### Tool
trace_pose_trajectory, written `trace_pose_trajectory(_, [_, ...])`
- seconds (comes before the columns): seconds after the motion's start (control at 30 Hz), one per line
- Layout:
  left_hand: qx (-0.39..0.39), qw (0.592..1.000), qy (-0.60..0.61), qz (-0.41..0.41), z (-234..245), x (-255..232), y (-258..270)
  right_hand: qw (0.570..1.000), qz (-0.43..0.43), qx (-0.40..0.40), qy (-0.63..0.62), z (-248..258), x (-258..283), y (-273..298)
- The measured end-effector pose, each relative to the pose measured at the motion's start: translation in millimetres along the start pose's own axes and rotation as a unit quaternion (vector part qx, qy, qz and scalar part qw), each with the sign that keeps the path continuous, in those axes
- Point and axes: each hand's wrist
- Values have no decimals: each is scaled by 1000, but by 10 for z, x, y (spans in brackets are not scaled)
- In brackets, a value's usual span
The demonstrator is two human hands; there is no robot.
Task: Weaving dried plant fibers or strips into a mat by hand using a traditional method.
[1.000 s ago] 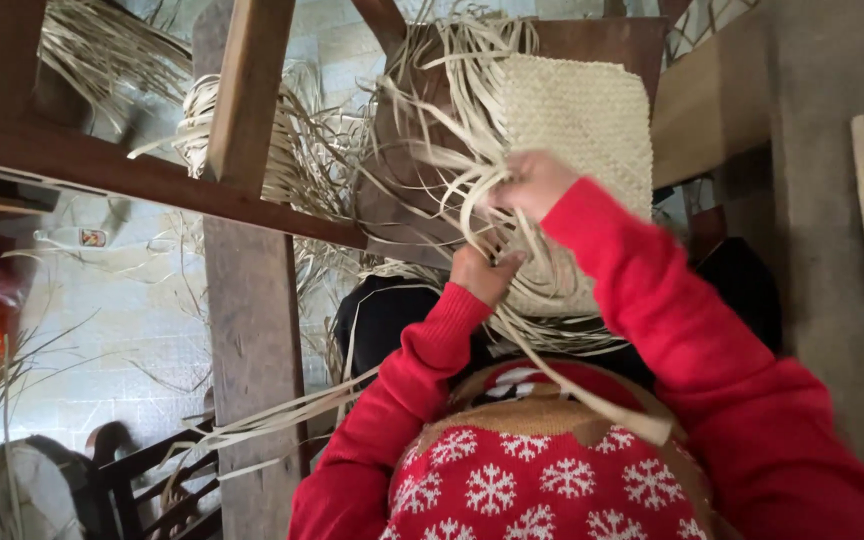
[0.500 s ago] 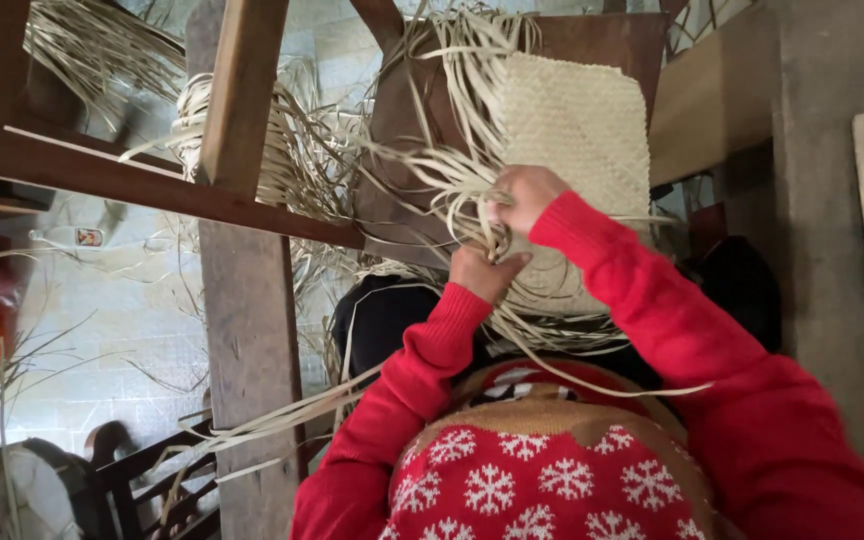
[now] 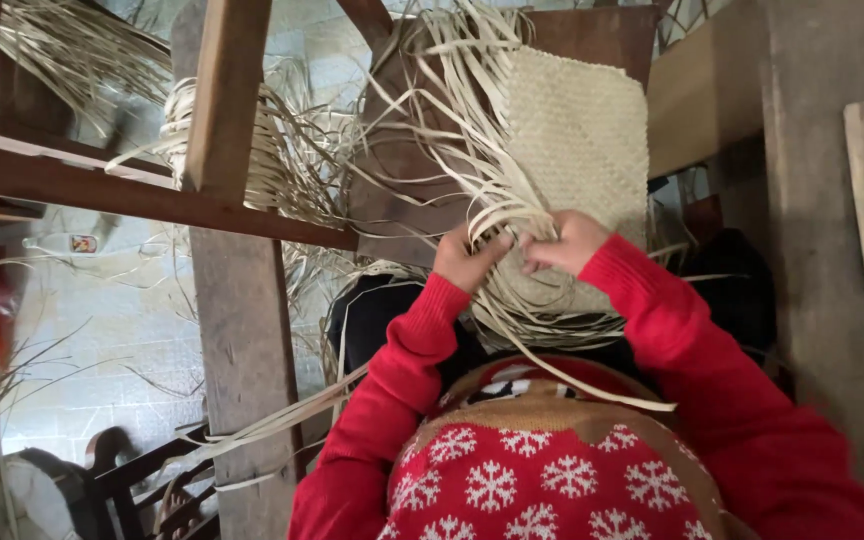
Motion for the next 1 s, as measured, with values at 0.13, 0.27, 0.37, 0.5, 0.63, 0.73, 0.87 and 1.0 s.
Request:
trace_pose_trajectory(0.13, [-75,991,-108,7,-82,292,-205,996,17,62,-63,92,85,81])
trace_pose_trajectory(0.27, [-83,994,-76,8,-91,208,-156,983,89,-25,156,167,-239,-152])
trace_pose_trajectory(0.37, [-79,995,-67,-1,-68,165,-141,948,34,-41,313,159,-535,-317])
trace_pose_trajectory(0.5, [-81,993,-85,-17,-101,219,-108,985,115,-48,122,117,-130,-180])
trace_pose_trajectory(0.63, [-56,992,-115,5,-110,27,-6,960,120,-88,237,-22,-139,-475])
trace_pose_trajectory(0.73, [-24,991,-83,103,-66,-134,43,959,148,-74,228,-111,234,-374])
trace_pose_trajectory(0.87, [-24,990,-115,77,-29,-66,37,943,235,-58,228,55,160,-619])
trace_pose_trajectory(1.0, [-44,989,-117,81,-1,-503,206,924,157,-25,349,54,-211,-612])
Point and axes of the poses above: each hand's wrist, its own y-axis away from the middle knuckle, its own z-axis out of the back of the hand, x = y × z, and after that the axes turned 8 degrees about z, right-handed
